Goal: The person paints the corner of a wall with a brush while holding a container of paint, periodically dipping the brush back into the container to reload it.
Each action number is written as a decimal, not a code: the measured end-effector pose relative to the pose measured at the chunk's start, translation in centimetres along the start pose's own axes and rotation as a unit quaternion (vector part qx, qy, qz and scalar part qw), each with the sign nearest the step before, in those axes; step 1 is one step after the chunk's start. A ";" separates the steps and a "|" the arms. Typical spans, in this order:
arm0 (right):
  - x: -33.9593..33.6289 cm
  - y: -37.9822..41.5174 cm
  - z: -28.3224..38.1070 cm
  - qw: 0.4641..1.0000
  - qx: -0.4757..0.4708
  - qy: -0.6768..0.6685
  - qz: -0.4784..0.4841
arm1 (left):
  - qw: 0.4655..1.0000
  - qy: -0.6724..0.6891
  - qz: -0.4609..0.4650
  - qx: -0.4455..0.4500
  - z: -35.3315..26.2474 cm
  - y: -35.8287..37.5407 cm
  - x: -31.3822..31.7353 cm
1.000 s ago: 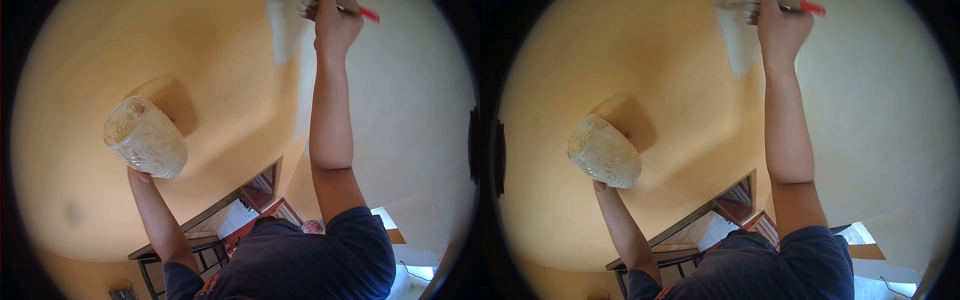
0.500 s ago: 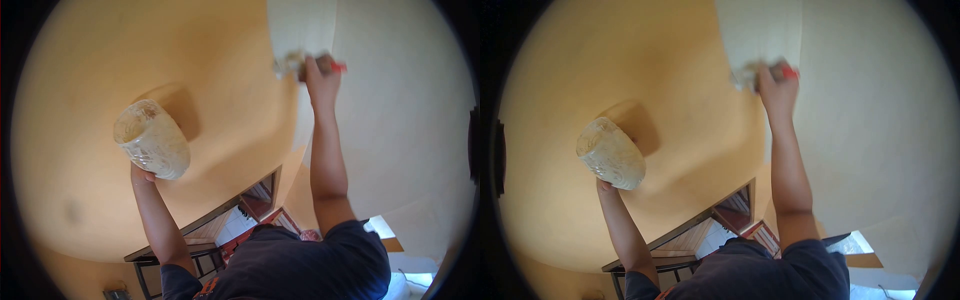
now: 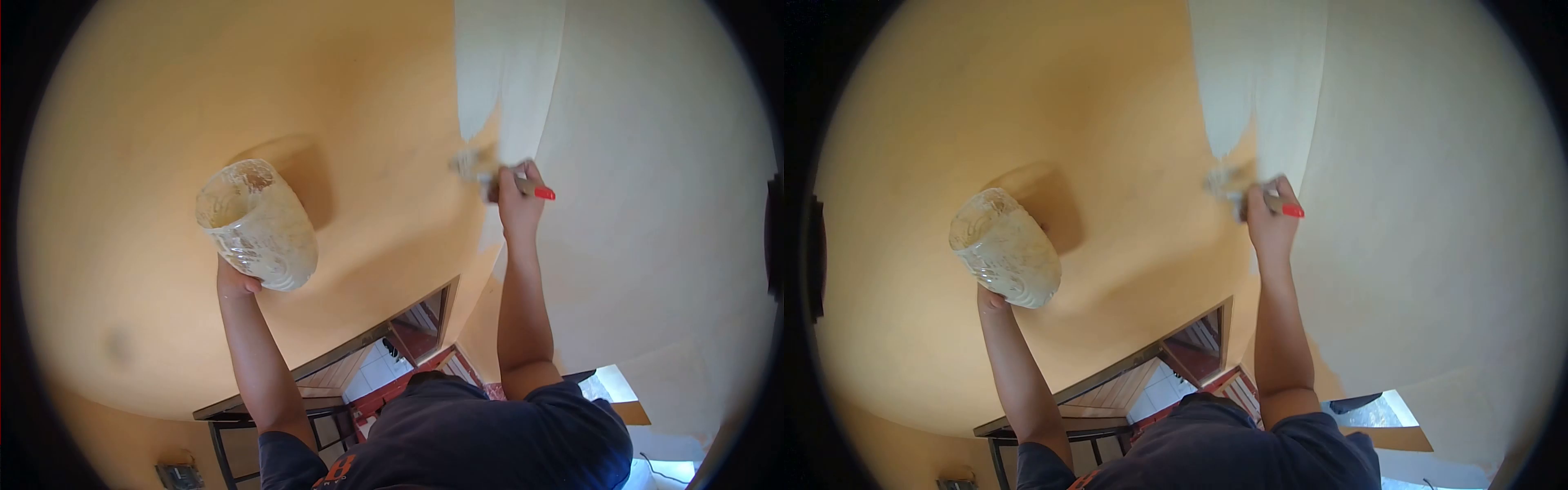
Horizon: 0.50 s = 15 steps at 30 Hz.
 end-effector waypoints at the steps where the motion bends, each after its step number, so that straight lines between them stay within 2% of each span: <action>1: -0.7 -0.8 0.2 1.000 -0.005 -0.003 0.002 | 1.000 0.003 -0.003 -0.010 0.2 0.1 0.2; 4: -1.3 -3.4 0.9 0.988 0.009 0.149 0.042 | 1.000 -0.004 0.008 -0.012 0.6 -0.3 -0.3; 6: 0.1 -6.6 3.9 0.995 -0.053 0.082 0.028 | 1.000 -0.013 0.022 -0.014 0.6 -0.3 -0.6; 7: 0.4 -7.4 6.6 0.989 -0.081 0.125 0.006 | 0.999 -0.020 0.022 -0.012 0.6 -0.2 -0.7; 10: 0.6 -10.3 9.6 0.993 -0.093 0.064 -0.024 | 0.999 -0.021 0.025 -0.010 0.4 -0.6 0.9; 12: -0.6 -10.1 12.6 0.976 -0.179 -0.097 -0.077 | 1.000 -0.014 0.022 -0.007 0.4 -0.4 0.8; 15: -1.3 -8.8 11.6 0.968 -0.211 -0.092 -0.096 | 1.000 -0.027 0.005 0.004 0.5 -0.1 -0.7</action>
Point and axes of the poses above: each hand's wrist, its own y-axis away from the middle knuckle, its own x-axis out of the palm, z = x × y, the point moved 9 cm from there along -y, towards the middle knuckle, and after that the axes turned 12 degrees about y, right-handed, at the moved point
